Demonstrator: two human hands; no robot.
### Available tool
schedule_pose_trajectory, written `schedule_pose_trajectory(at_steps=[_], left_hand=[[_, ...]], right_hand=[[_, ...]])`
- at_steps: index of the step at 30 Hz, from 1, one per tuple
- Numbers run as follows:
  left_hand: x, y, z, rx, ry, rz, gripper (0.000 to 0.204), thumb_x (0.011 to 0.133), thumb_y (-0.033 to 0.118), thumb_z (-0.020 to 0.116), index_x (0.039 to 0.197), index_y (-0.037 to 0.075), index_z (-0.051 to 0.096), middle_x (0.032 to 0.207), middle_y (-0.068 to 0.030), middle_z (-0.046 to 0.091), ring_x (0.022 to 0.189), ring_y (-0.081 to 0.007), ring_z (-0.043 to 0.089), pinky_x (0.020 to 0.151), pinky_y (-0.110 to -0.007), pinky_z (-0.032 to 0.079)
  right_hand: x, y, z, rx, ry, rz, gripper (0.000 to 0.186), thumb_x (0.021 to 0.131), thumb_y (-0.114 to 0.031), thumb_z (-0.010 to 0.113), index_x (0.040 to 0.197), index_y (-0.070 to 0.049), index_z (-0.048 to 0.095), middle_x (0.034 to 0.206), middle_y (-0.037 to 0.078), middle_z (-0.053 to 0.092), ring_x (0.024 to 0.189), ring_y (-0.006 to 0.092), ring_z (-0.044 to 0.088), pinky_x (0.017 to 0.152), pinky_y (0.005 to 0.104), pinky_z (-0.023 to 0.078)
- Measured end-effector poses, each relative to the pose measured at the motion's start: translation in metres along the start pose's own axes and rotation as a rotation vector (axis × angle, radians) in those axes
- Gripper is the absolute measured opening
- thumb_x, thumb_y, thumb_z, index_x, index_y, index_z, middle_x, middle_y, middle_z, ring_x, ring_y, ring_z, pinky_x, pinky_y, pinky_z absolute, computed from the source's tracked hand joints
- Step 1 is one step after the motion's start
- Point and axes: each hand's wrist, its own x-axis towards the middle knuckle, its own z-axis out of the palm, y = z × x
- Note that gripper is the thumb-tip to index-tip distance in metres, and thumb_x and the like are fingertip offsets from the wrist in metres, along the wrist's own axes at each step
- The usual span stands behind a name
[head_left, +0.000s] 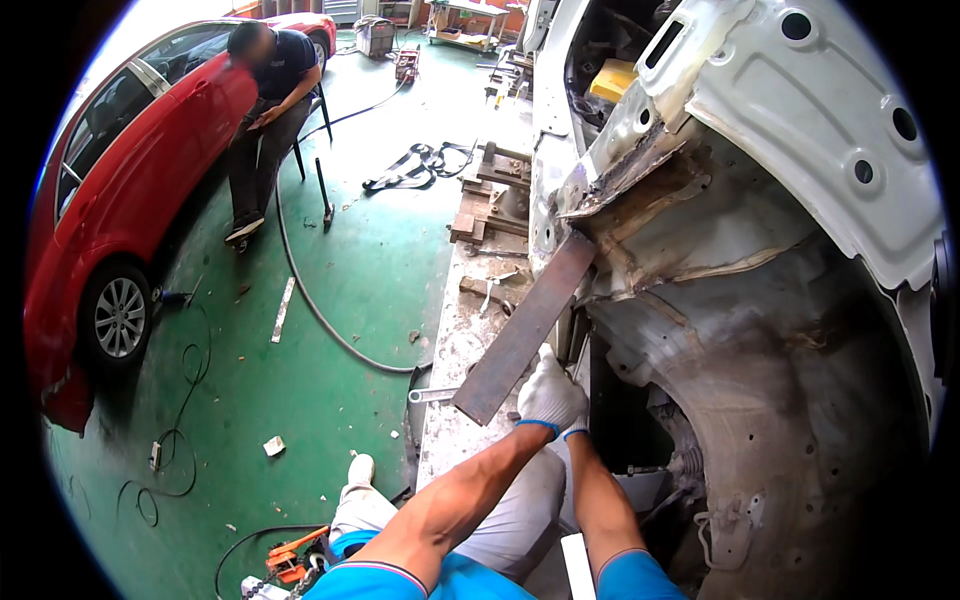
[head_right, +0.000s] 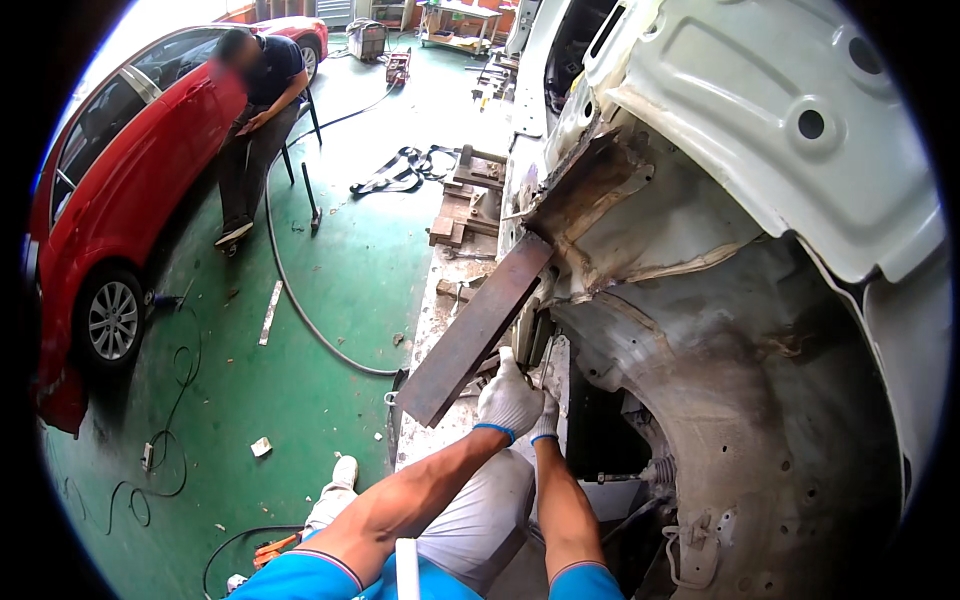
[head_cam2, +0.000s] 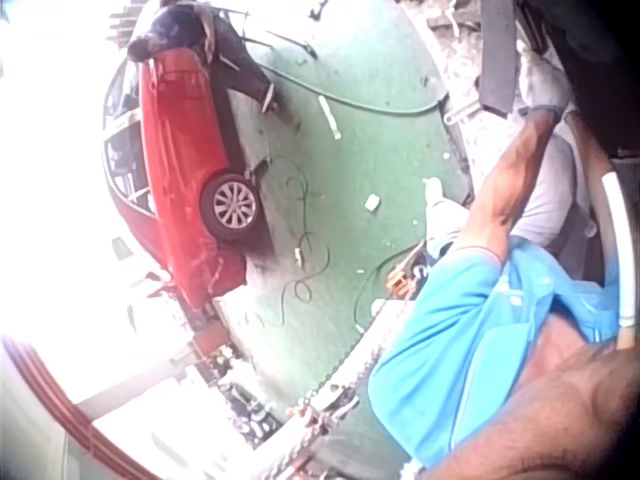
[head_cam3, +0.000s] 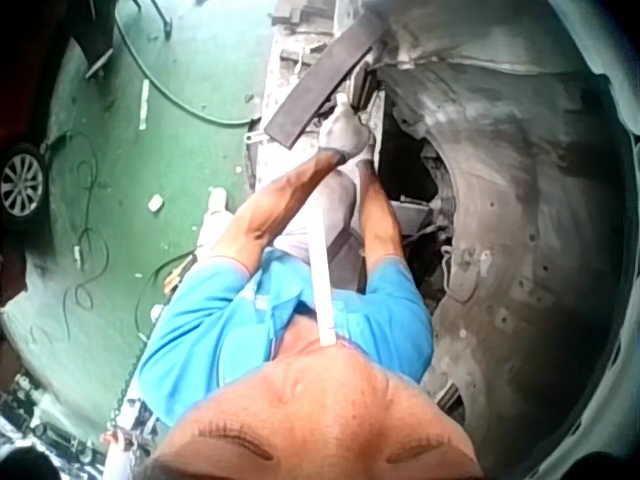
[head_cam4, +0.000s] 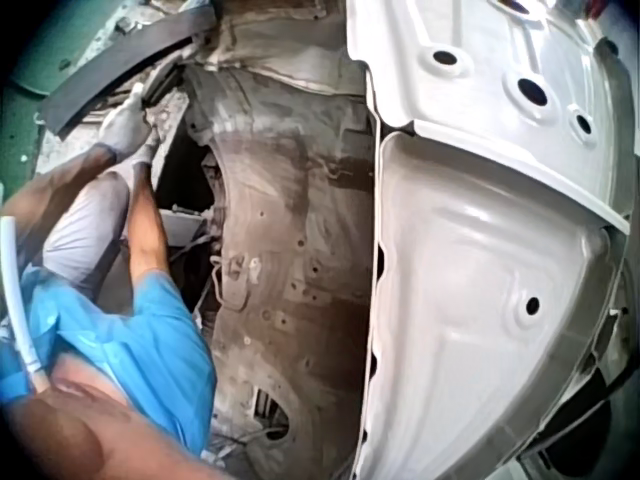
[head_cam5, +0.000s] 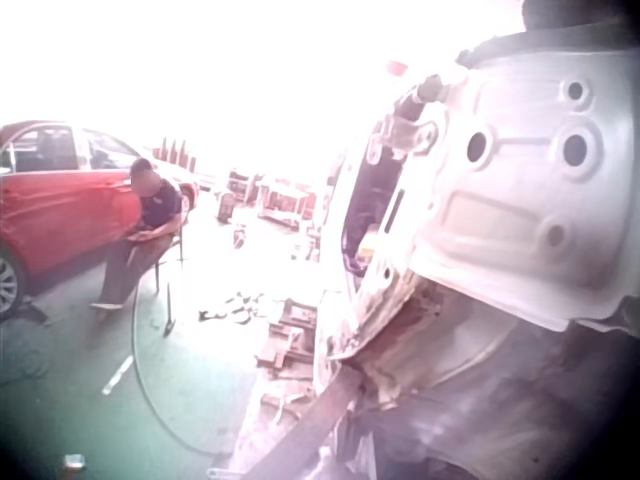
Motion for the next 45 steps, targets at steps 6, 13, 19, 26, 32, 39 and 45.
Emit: schedule_pose_trajectory(at_steps=[6,13,19,26,32,39,45], left_hand=[[0.008,-0.008,0.013,-0.002,0.008,0.038,0.075,0.09,0.049,0.054,0.14,-0.002,0.031,0.094,-0.0324,0.066,0.087,-0.0483,0.066,0.078,-0.054,0.051],[0.006,-0.009,0.015,0.021,0.058,0.052,0.069,0.086,0.03,0.057,0.139,-0.004,0.031,0.094,-0.031,0.066,0.087,-0.0468,0.066,0.079,-0.052,0.051],[0.006,-0.007,0.009,-0.047,0.034,0.063,0.066,0.074,0.016,0.062,0.132,-0.003,0.037,0.091,-0.0287,0.067,0.087,-0.0461,0.066,0.078,-0.052,0.052],[0.008,-0.01,0.009,-0.044,0.085,0.081,0.068,0.074,0.013,0.06,0.135,-0.004,0.034,0.09,-0.0302,0.066,0.086,-0.0461,0.066,0.078,-0.052,0.052],[0.008,-0.012,0.009,-0.046,0.074,0.08,0.063,0.076,0.014,0.059,0.132,-0.003,0.036,0.088,-0.0292,0.067,0.084,-0.0463,0.066,0.078,-0.052,0.052],[0.006,-0.009,0.012,-0.033,0.069,0.11,0.059,0.077,0.015,0.06,0.13,-0.002,0.038,0.088,-0.0284,0.066,0.084,-0.0461,0.066,0.076,-0.053,0.052],[0.009,-0.012,0.014,0.019,0.043,0.097,0.075,0.081,0.022,0.06,0.143,-0.005,0.028,0.1,-0.0277,0.066,0.089,-0.043,0.067,0.079,-0.05,0.052]], right_hand=[[0.014,-0.011,0.006,-0.07,-0.02,-0.016,0.027,0.088,-0.034,0.062,0.096,-0.008,0.064,0.09,0.017,0.069,0.087,0.0346,0.068,0.075,0.0433,0.054],[-0.004,-0.014,-0.006,-0.149,0.007,-0.092,0.032,0.087,-0.041,0.063,0.088,-0.009,0.064,0.082,0.018,0.07,0.081,0.0376,0.068,0.07,0.0458,0.055],[-0.016,-0.024,-0.045,-0.654,-0.229,-0.017,0.028,0.089,-0.026,0.064,0.109,-0.007,0.061,0.099,0.015,0.069,0.095,0.0324,0.066,0.077,0.0394,0.054],[-0.021,-0.049,-0.041,-0.316,-0.231,0.035,0.031,0.091,-0.026,0.063,0.115,-0.006,0.061,0.105,0.016,0.069,0.101,0.0281,0.066,0.083,0.0366,0.053],[-0.062,-0.002,-0.018,0.377,-0.141,0.232,0.028,0.092,-0.016,0.061,0.116,-0.004,0.064,0.115,0.012,0.067,0.103,0.0203,0.064,0.087,0.0339,0.051],[-0.074,0.0,-0.019,0.299,-0.078,0.369,0.021,0.094,-0.02,0.056,0.104,-0.005,0.066,0.089,0.008,0.068,0.078,0.0202,0.064,0.068,0.0341,0.05],[-0.106,-0.131,-0.075,0.412,-0.151,0.726,0.031,0.096,-0.033,0.055,0.076,-0.009,0.052,0.055,0.001,0.046,0.044,0.0132,0.044,0.044,0.0308,0.041]])
